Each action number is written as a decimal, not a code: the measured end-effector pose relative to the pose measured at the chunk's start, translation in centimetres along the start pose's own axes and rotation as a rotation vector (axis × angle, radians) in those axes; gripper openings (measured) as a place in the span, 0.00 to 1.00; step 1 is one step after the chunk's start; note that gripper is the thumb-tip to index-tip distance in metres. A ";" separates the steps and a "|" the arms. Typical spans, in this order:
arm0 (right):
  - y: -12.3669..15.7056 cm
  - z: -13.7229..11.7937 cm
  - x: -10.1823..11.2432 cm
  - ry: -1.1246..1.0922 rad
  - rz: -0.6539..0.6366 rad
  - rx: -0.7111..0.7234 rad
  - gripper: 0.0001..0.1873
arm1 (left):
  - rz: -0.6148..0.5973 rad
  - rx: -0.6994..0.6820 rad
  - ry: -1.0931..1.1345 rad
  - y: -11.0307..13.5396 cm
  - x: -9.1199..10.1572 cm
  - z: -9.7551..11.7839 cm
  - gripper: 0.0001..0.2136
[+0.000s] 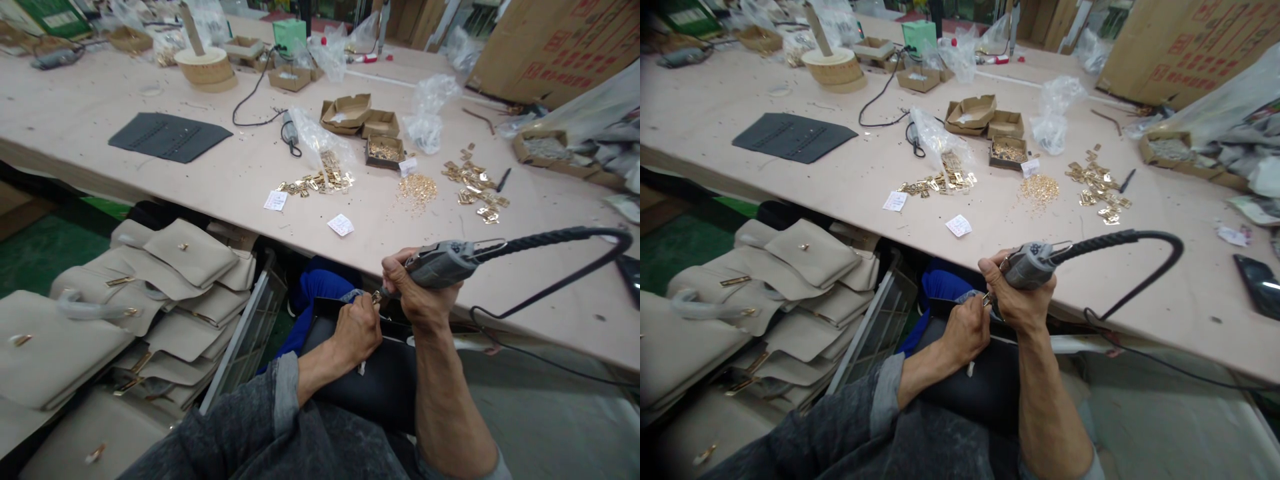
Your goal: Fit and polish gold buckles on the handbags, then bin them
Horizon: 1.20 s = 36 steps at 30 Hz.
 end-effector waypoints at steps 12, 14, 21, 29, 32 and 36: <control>0.5 -0.7 1.0 0.024 0.117 0.090 0.12 | 0.043 0.010 0.038 -0.1 0.0 -0.4 0.07; 0.4 -2.1 1.6 -0.011 0.104 0.125 0.12 | 0.076 0.015 0.076 -0.2 0.5 -0.5 0.08; -0.1 -6.9 6.8 -0.152 0.291 0.288 0.08 | 0.206 0.052 0.346 -0.3 2.5 -1.3 0.09; -2.1 -4.8 10.2 -0.362 0.299 0.198 0.12 | -0.222 0.285 1.235 -1.0 -1.9 -2.6 0.17; -3.2 -3.8 11.0 -0.432 0.330 0.178 0.12 | -0.196 0.340 1.389 -1.1 -2.3 -3.0 0.19; -5.1 -1.6 11.7 -0.565 0.363 0.107 0.12 | -0.134 0.367 1.434 -1.3 -2.2 -3.4 0.22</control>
Point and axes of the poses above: each hand's wrist, its own y-axis away from the middle knuckle, its own x-axis out of the back of the hand, z = x × y, the point moved 9 cm from there along -y, towards the middle knuckle, and after that the axes turned 2 degrees about x, right-handed, at the moved point
